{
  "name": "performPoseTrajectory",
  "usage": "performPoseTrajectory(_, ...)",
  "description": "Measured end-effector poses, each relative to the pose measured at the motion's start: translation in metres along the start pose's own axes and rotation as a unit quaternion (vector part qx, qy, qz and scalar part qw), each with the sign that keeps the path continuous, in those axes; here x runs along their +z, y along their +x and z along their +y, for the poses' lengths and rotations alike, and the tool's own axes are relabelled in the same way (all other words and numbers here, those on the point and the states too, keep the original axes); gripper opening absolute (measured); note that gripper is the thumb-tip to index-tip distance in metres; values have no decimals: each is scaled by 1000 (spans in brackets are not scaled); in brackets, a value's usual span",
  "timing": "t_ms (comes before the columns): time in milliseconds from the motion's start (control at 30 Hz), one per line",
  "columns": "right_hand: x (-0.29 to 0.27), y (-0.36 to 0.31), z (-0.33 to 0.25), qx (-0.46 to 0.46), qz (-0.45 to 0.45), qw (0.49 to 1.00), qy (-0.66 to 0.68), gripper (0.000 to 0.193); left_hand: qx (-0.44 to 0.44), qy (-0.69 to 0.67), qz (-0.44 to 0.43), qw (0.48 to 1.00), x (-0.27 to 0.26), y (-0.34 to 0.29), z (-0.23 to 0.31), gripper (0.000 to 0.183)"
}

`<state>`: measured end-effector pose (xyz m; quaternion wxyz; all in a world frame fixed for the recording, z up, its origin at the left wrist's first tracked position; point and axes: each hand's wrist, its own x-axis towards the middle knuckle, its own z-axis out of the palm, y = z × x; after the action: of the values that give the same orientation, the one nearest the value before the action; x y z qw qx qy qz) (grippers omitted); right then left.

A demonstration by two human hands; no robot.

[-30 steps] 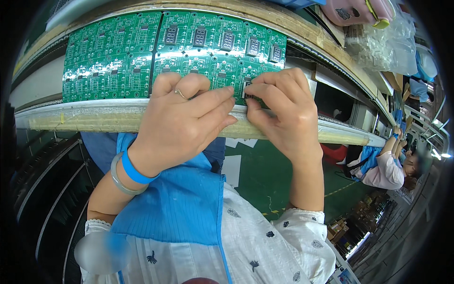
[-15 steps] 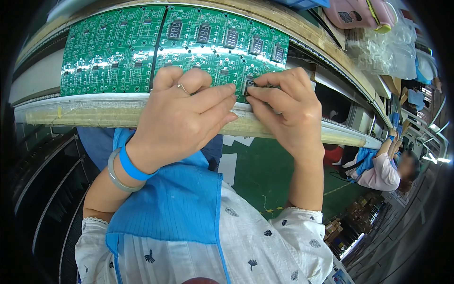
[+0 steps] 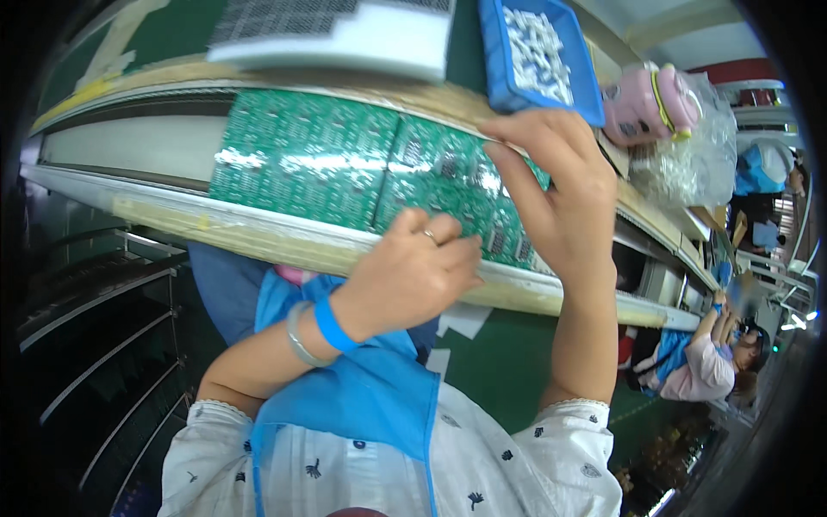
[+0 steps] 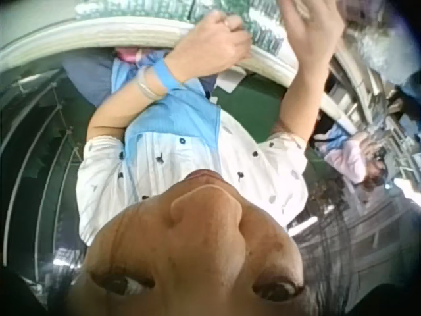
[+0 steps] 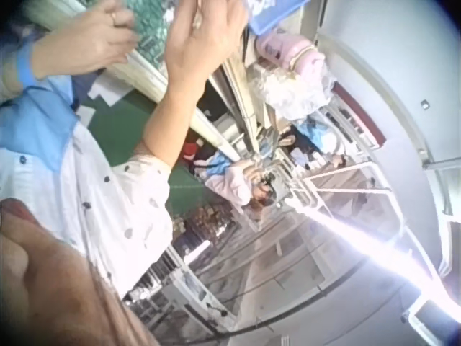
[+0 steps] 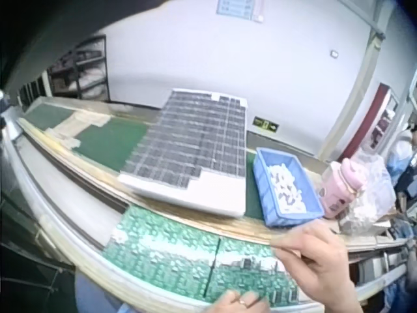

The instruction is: The person inserts small white plastic components into designated slots on green circuit boards. They pick components from a blue tray and place them onto the boards, which are positioned on a wooden jig. The person handles multiple boards, flipping them over to access different sides during the assembly process.

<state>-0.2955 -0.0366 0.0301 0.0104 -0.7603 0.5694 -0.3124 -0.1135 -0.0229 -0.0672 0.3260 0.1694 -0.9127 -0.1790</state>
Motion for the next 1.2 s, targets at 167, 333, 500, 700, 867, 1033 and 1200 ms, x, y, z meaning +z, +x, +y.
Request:
performPoseTrajectory(167,46,89,-7,-13,-34,999,34,19,5,-17,22,1000,4,-1,-2,16)
performPoseTrajectory(333,91,130,-3,-89,-41,995,11,30,9,-6,30,999,5,-3,-1,11)
performPoseTrajectory(500,91,143,-5,-88,-92,991,-38,31,14,0,31,999,7,-5,-3,10)
performPoseTrajectory(700,105,129,0,-280,33,940,-191,21,5,-3,25,1000,3,-3,-2,10)
performPoseTrajectory(867,110,116,-4,-272,151,931,-191,20,-23,-78,80,993,-3,-2,-2,6)
performPoseTrajectory(1033,72,64,-22,-217,188,956,-57,29,-242,-355,245,869,-37,-20,8,14)
performPoseTrajectory(1200,23,-35,-58,-220,51,974,-36,31,-355,-704,205,580,-65,-31,18,26)
